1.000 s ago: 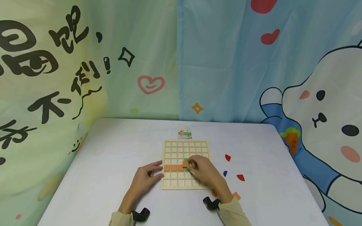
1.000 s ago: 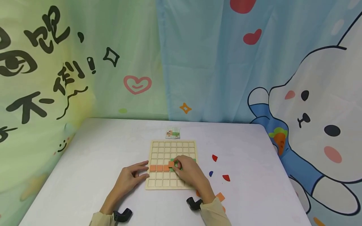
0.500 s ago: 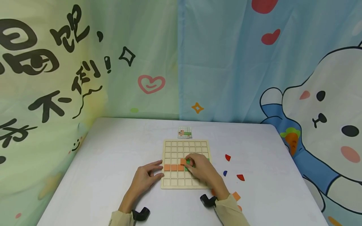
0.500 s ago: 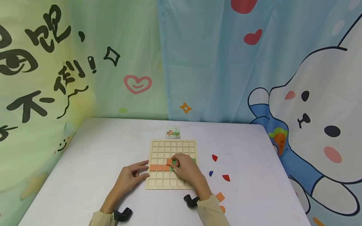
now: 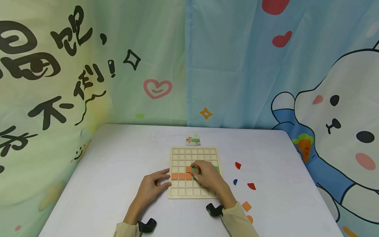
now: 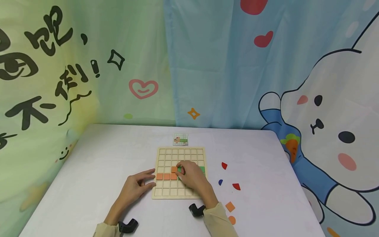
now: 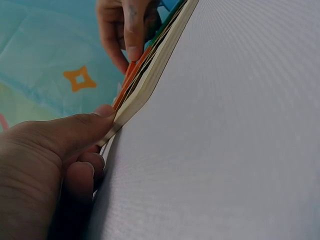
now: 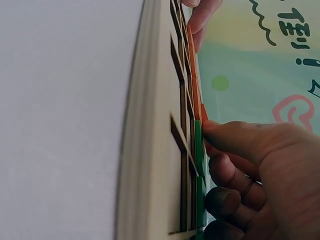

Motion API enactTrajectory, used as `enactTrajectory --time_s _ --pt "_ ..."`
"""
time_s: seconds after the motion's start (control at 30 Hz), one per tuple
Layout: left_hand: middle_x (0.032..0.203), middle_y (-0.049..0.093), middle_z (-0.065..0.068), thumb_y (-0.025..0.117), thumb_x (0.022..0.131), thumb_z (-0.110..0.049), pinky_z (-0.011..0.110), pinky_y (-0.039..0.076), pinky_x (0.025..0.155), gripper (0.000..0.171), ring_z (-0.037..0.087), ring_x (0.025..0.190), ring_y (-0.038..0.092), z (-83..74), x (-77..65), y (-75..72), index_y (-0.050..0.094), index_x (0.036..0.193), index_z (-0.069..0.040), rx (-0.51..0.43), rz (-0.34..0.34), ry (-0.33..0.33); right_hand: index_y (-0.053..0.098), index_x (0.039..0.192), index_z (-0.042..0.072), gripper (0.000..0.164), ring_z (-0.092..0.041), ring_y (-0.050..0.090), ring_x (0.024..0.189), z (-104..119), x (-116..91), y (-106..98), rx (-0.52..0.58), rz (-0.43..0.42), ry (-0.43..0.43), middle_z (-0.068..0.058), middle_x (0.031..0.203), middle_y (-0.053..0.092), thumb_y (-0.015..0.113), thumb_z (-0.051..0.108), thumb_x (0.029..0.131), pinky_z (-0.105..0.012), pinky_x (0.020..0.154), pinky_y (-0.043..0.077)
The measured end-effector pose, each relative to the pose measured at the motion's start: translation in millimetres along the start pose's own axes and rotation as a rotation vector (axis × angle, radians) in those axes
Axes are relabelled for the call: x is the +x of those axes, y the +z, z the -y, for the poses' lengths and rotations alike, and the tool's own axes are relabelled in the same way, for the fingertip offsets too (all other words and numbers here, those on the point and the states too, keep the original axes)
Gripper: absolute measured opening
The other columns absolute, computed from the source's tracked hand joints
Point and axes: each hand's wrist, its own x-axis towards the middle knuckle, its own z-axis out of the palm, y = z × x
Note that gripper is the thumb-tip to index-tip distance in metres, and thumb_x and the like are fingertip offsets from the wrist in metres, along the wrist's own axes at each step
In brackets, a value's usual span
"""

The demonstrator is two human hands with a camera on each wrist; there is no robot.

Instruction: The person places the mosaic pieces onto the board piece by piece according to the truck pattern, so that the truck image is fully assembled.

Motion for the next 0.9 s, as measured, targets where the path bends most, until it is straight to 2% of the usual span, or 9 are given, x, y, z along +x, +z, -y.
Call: enactTrajectory --time_s 0.47,0.67,0.9 --pt "0.135 0.076 0.003 0.090 0.085 -0.020 0.017 0.037 0.053 0.027 -0.002 0.056 0.043 0.5 -1.2 0.4 0.083 0.110 -0.012 -0.013 -0.008 0.029 0.075 0.117 0.013 0.022 -0.003 0.045 0.062 0.7 1.9 -0.1 -0.010 0.019 0.018 0.010 0.073 0.057 0.077 0.023 0.098 -0.024 0.067 0.043" --pt "0.135 0.076 0.002 0.091 0.084 -0.021 0.017 0.037 0.054 0.028 -0.002 0.056 0.044 0.5 -1.1 0.5 0.083 0.110 -0.013 -0.020 0.002 0.008 0.075 0.118 0.014 0.021 -0.004 0.045 0.062 0.8 2.2 -1.2 -0.010 0.026 0.024 0.010 0.074 0.058 0.076 0.024 0.099 -0.025 0.068 0.043" --pt "0.135 0.076 0.002 0.091 0.084 -0.021 0.017 0.037 0.054 0.028 -0.002 0.056 0.044 1.9 -0.4 0.7 0.083 0.110 -0.013 -0.012 0.003 0.013 0.075 0.118 0.015 0.021 -0.004 0.045 0.062 0.1 2.3 -1.3 -0.004 0.028 0.027 0.010 0.073 0.057 0.076 0.025 0.099 -0.025 0.068 0.043"
